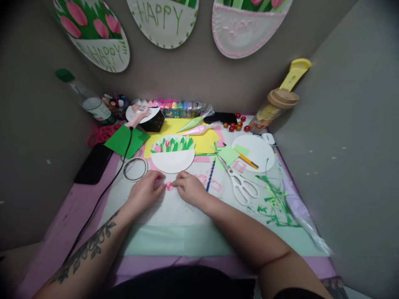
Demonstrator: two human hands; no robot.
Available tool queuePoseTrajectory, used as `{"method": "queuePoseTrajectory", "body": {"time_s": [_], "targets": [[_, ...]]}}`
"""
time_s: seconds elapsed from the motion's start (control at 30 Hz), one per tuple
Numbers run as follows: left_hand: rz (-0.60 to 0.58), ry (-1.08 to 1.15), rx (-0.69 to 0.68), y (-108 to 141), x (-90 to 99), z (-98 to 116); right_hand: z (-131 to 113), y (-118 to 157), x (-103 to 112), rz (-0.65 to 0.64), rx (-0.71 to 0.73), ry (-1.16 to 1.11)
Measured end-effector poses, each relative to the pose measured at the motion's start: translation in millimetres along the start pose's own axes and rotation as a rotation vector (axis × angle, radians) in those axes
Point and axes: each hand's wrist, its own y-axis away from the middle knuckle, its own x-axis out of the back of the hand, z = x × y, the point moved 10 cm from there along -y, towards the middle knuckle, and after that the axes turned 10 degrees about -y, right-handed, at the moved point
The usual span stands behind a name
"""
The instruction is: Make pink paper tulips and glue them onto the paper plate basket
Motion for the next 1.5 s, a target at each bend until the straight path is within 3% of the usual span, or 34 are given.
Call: {"method": "queuePoseTrajectory", "body": {"time_s": [0.27, 0.83, 1.2, 1.5], "targets": [[0.021, -0.042, 0.041, 0.7, 2.3, 3.5, 4.4, 0.4, 6.8, 0.075, -0.02, -0.036], [0.067, -0.091, 0.024, 0.5, 3.7, 13.9, 2.3, 0.3, 5.8, 0.07, 0.003, -0.039], [0.023, 0.051, -0.03, -0.7, -2.6, 2.2, 0.1, 0.3, 2.5, 0.018, 0.005, -0.051], [0.004, 0.125, -0.12, -0.9, -4.0, 7.9, -0.4, 0.5, 1.0, 0.002, 0.008, -0.045]]}}
